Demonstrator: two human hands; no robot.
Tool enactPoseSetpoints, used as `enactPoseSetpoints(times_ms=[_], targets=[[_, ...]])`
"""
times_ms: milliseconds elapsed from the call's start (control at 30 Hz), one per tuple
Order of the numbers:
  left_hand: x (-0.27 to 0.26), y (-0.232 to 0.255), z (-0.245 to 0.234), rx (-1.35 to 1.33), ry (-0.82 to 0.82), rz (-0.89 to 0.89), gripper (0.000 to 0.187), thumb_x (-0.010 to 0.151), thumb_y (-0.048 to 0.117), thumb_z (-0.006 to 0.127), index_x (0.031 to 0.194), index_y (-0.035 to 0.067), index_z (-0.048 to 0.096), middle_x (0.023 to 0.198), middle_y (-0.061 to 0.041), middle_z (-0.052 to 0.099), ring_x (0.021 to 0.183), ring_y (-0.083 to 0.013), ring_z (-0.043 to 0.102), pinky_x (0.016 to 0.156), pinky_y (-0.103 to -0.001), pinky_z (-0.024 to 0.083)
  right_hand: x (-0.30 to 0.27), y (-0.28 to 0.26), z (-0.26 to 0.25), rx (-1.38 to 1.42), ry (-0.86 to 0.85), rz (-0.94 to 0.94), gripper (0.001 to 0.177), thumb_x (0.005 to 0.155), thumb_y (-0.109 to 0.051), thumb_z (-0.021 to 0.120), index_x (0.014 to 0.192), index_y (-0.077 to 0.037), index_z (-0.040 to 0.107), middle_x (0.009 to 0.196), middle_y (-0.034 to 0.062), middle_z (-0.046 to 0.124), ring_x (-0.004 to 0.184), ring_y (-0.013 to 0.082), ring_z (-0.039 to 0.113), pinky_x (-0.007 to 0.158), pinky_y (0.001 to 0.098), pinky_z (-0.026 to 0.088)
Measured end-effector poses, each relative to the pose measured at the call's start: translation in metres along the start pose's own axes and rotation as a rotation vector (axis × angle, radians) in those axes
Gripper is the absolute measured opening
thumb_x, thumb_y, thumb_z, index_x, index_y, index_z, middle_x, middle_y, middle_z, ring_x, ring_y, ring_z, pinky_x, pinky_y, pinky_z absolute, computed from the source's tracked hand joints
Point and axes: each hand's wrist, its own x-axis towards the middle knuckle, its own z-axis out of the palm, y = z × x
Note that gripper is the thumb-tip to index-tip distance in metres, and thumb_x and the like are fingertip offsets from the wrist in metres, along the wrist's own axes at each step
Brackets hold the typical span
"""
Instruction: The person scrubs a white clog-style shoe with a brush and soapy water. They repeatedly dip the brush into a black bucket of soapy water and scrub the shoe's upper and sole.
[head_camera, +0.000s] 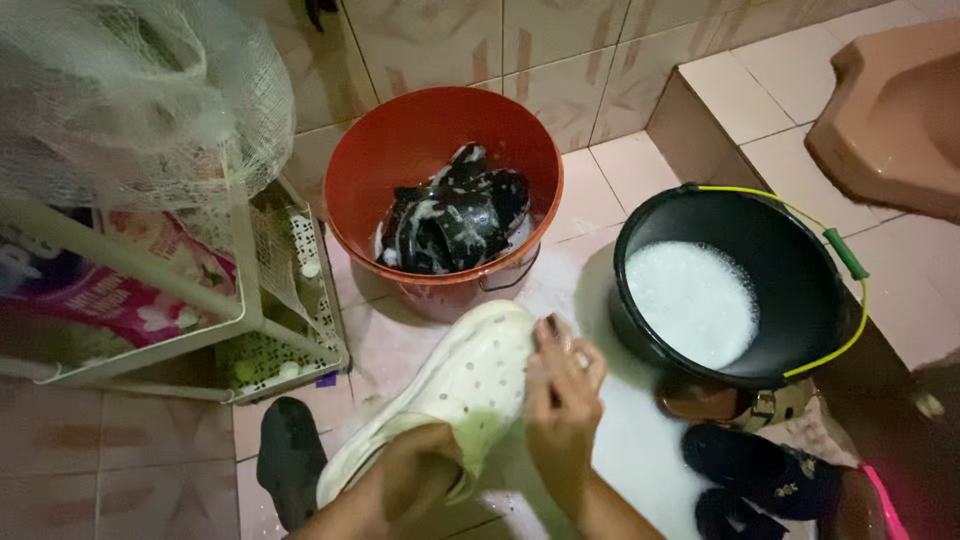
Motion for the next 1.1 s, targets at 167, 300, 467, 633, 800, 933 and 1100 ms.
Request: enactPoseSetpoints(times_ms=[167, 300, 467, 633, 800, 933, 1100], targets=[[0.002, 0.0, 0.025, -0.089, 0.128, -0.041, 0.039, 0.071, 0.013, 0.053, 0.101, -0.002, 0.071, 0.094, -0.013, 0.074, 0.086, -0.0274, 0.065, 0.081, -0.039, 0.051, -0.018, -0.006, 0.004, -0.15, -0.158, -0.265, 0.027, 0.098, -0.01, 0.06, 0.122, -0.008, 0.072, 0.13, 0.0235, 0.069, 0.109, 0.0357, 0.062, 0.105, 0.0435, 0.038], [-0.001, -0.012, 0.018, -0.05, -0.022, -0.018, 0.019, 0.081, 0.009, 0.057, 0.094, -0.005, 0.062, 0.093, -0.016, 0.07, 0.088, -0.0292, 0.064, 0.085, -0.041, 0.052, 0.033, 0.011, -0.004, 0.02, -0.079, 0.015, 0.031, 0.101, -0.007, 0.06, 0.13, -0.001, 0.067, 0.134, 0.0228, 0.068, 0.117, 0.0367, 0.063, 0.109, 0.0453, 0.037], [0.006, 0.0, -0.011, 0.009, 0.0, -0.038, 0.024, 0.074, 0.012, 0.055, 0.088, -0.002, 0.069, 0.082, -0.014, 0.068, 0.074, -0.0266, 0.062, 0.072, -0.039, 0.049, 0.02, -0.007, 0.003, -0.036, -0.15, -0.07, 0.032, 0.093, -0.007, 0.064, 0.124, -0.006, 0.072, 0.134, 0.0238, 0.068, 0.111, 0.0377, 0.056, 0.099, 0.0422, 0.041], [0.025, -0.038, -0.067, 0.02, -0.075, 0.006, 0.016, 0.086, 0.013, 0.06, 0.091, -0.001, 0.065, 0.082, -0.012, 0.064, 0.073, -0.0258, 0.059, 0.068, -0.038, 0.047, 0.023, -0.002, -0.002, -0.084, -0.137, -0.119, 0.035, 0.092, -0.007, 0.064, 0.126, -0.006, 0.072, 0.13, 0.02, 0.071, 0.11, 0.0332, 0.06, 0.1, 0.044, 0.042], [0.014, -0.024, -0.024, 0.067, 0.13, -0.092, 0.037, 0.088, 0.025, 0.058, 0.111, -0.004, 0.066, 0.101, -0.013, 0.074, 0.096, -0.0263, 0.069, 0.087, -0.038, 0.054, 0.024, 0.002, 0.015, -0.108, -0.106, -0.069, 0.027, 0.093, -0.005, 0.066, 0.119, -0.008, 0.073, 0.127, 0.0139, 0.072, 0.11, 0.0329, 0.06, 0.101, 0.0409, 0.046], [-0.013, 0.03, 0.03, -0.159, 0.212, 0.029, 0.071, 0.102, 0.06, 0.038, 0.147, 0.006, 0.049, 0.128, -0.018, 0.065, 0.113, -0.0327, 0.063, 0.096, -0.048, 0.047, -0.016, -0.019, 0.025, 0.05, -0.199, -0.242, 0.03, 0.087, -0.007, 0.073, 0.116, -0.011, 0.075, 0.127, 0.0123, 0.071, 0.108, 0.0318, 0.06, 0.097, 0.0364, 0.048], [-0.018, 0.037, 0.066, -0.135, 0.119, 0.071, 0.078, 0.093, 0.061, 0.042, 0.151, 0.01, 0.047, 0.14, -0.013, 0.064, 0.129, -0.0306, 0.06, 0.107, -0.048, 0.044, 0.038, 0.018, 0.002, -0.112, -0.147, -0.377, 0.043, 0.082, 0.001, 0.069, 0.125, -0.008, 0.073, 0.134, 0.0193, 0.069, 0.106, 0.0315, 0.065, 0.097, 0.0421, 0.048]])
